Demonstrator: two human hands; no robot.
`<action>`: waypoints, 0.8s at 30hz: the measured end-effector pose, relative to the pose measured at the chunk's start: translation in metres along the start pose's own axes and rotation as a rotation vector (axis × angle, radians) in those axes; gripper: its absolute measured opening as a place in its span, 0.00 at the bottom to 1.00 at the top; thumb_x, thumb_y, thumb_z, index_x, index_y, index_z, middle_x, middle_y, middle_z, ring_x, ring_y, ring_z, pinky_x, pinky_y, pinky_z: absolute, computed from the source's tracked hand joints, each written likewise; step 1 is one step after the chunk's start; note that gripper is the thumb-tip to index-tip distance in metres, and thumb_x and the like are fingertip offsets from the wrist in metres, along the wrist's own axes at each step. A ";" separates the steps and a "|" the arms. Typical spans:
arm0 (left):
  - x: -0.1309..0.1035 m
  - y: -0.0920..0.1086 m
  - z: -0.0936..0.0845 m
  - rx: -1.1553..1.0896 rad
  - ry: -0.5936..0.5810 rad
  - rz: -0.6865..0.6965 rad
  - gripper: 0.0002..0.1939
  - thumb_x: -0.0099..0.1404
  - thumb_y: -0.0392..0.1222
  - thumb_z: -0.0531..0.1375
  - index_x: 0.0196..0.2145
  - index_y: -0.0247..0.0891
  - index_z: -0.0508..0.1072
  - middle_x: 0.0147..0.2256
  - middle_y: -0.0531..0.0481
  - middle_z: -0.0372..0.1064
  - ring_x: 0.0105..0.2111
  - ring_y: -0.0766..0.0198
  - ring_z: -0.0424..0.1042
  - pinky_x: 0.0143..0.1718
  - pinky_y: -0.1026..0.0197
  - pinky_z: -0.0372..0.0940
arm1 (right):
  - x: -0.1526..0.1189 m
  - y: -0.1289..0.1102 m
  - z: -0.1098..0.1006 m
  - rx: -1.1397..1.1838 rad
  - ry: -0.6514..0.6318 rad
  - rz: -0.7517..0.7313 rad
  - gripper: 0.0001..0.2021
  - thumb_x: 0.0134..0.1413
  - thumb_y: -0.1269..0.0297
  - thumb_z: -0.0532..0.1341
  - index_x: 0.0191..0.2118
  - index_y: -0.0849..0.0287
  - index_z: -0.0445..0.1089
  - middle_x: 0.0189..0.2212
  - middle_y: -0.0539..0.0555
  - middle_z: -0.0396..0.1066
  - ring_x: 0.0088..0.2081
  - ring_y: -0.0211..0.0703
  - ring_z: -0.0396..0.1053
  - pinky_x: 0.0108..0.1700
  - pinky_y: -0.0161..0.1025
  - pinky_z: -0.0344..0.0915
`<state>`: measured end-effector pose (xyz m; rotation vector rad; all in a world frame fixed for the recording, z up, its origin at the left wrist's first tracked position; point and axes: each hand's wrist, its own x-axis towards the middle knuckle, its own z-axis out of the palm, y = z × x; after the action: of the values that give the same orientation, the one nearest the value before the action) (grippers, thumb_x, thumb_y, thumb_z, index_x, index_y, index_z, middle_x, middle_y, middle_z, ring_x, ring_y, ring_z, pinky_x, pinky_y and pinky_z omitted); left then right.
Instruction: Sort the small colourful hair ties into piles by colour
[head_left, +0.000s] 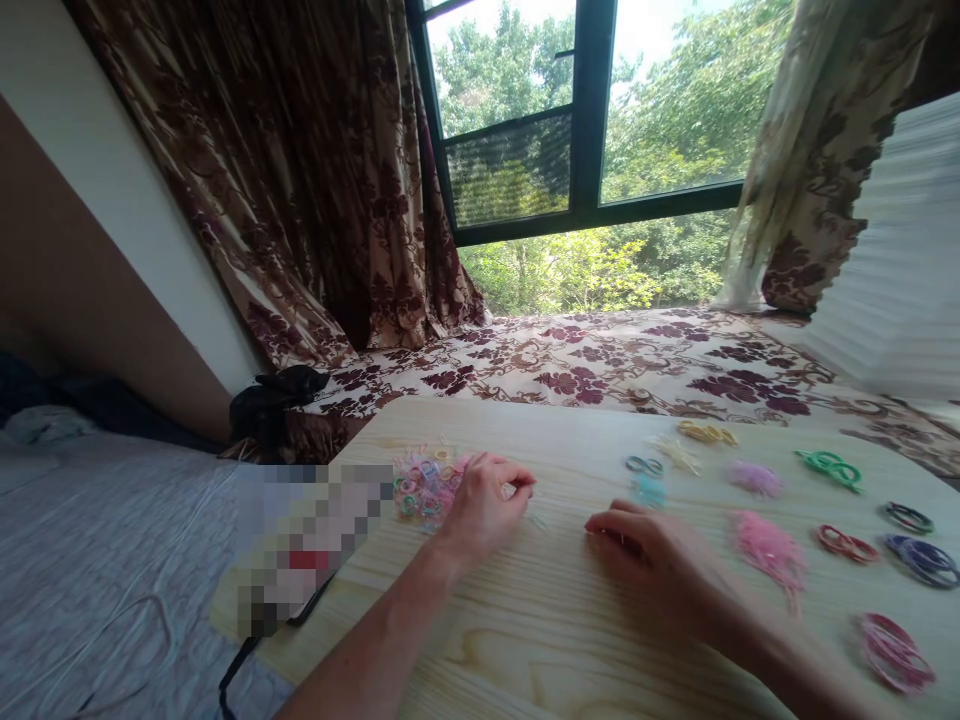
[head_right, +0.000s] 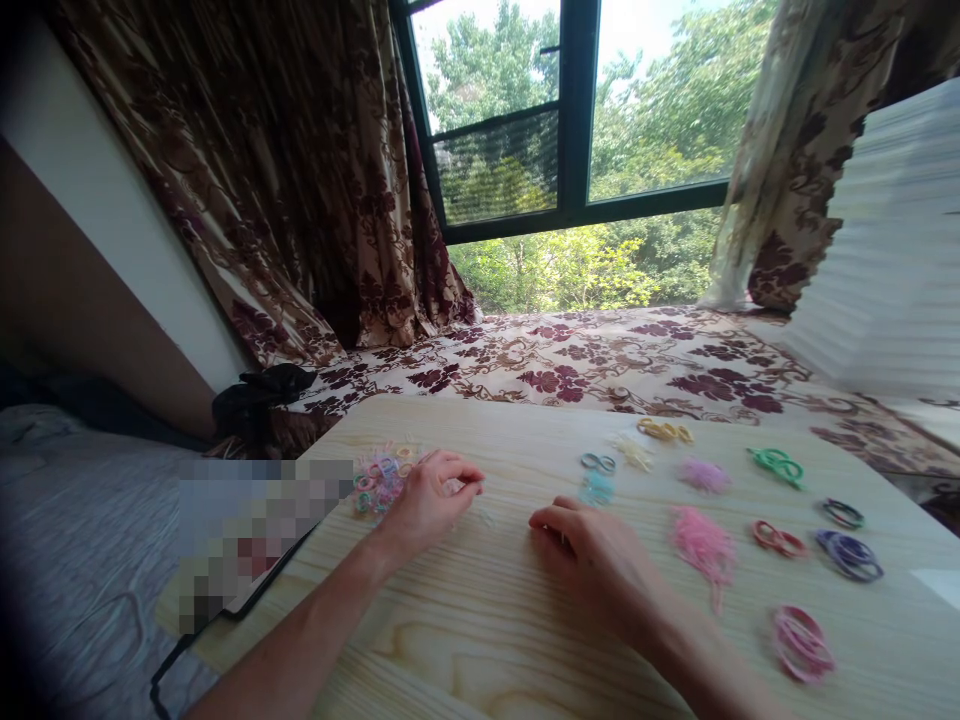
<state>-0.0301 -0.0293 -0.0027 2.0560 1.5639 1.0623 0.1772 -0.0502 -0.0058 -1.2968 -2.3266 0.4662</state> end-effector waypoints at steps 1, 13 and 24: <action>0.000 0.002 0.000 -0.038 -0.017 -0.019 0.06 0.54 0.33 0.59 0.29 0.37 0.76 0.32 0.49 0.74 0.38 0.61 0.69 0.44 0.59 0.62 | 0.000 0.000 0.001 0.034 0.031 -0.005 0.14 0.56 0.62 0.51 0.33 0.56 0.74 0.28 0.53 0.71 0.25 0.38 0.67 0.26 0.33 0.59; -0.012 0.025 0.002 -0.374 -0.329 -0.149 0.16 0.53 0.34 0.57 0.42 0.36 0.69 0.30 0.51 0.76 0.36 0.64 0.73 0.39 0.64 0.65 | 0.007 -0.001 0.011 0.329 0.301 -0.003 0.12 0.55 0.59 0.55 0.32 0.59 0.74 0.24 0.52 0.68 0.21 0.34 0.61 0.23 0.33 0.59; -0.015 0.027 0.004 -0.321 -0.369 -0.135 0.16 0.53 0.36 0.57 0.41 0.37 0.71 0.30 0.50 0.76 0.35 0.63 0.73 0.42 0.62 0.64 | 0.004 -0.003 0.009 0.322 0.229 -0.010 0.14 0.54 0.57 0.56 0.26 0.59 0.73 0.23 0.52 0.68 0.23 0.36 0.62 0.24 0.33 0.59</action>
<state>-0.0106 -0.0512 0.0072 1.7782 1.2370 0.7721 0.1684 -0.0489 -0.0110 -1.1198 -1.9726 0.6246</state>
